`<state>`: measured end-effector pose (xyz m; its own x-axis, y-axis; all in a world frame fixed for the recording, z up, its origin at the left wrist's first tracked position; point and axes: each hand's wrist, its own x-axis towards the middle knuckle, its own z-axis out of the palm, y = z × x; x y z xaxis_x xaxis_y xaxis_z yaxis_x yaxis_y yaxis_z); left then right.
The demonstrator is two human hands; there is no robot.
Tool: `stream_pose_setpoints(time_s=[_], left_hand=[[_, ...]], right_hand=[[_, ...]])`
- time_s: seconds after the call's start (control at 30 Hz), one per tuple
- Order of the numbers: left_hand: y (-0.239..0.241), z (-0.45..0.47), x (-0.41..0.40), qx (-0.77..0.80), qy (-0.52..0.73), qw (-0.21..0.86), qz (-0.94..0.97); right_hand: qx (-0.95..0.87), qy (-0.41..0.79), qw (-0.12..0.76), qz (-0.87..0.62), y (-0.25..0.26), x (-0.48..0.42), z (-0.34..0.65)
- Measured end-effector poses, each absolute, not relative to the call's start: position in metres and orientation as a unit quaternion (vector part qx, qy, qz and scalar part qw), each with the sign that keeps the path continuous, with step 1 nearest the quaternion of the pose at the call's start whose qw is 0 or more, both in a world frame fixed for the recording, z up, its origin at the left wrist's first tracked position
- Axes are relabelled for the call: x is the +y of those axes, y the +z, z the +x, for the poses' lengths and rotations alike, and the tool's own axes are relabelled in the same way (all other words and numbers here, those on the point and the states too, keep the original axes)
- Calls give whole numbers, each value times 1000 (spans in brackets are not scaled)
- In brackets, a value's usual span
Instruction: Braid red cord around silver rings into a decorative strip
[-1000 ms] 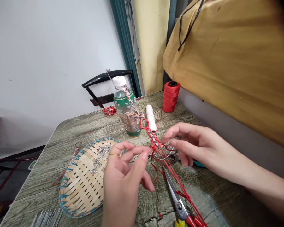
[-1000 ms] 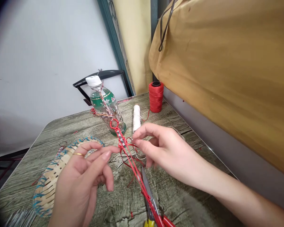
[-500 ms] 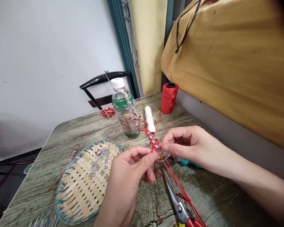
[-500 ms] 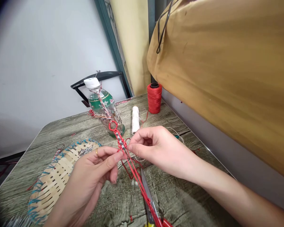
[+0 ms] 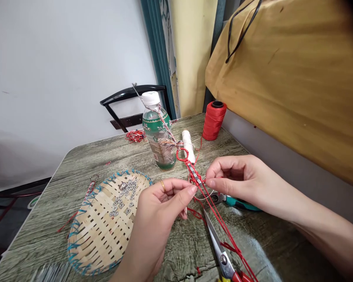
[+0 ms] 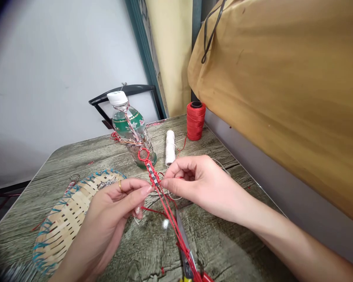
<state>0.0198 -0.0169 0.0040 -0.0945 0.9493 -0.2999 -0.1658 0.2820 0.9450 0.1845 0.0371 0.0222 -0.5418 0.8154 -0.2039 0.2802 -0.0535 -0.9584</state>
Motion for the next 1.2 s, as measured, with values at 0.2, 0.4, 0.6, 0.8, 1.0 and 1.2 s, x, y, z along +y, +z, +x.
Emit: stream_pose_setpoints(time_s=[0.2, 0.4, 0.6, 0.8, 1.0, 1.2], left_hand=[[1, 20, -16, 552, 498, 555, 373], [2, 21, -15, 547, 481, 572, 377], [4, 21, -17, 520, 484, 611, 350], [2, 23, -13, 527, 490, 613, 325], [-2, 23, -10, 518, 453, 639, 344], [-1, 23, -14, 516, 503, 613, 324]], right_hand=[[-650, 578, 263, -417, 18, 39, 185], [-656, 557, 285, -423, 13, 42, 186], [-633, 611, 246, -406, 16, 42, 186], [-615, 648, 185, -410, 17, 45, 182], [-603, 643, 207, -425, 14, 44, 183], [-604, 630, 234, -428, 8, 42, 184]])
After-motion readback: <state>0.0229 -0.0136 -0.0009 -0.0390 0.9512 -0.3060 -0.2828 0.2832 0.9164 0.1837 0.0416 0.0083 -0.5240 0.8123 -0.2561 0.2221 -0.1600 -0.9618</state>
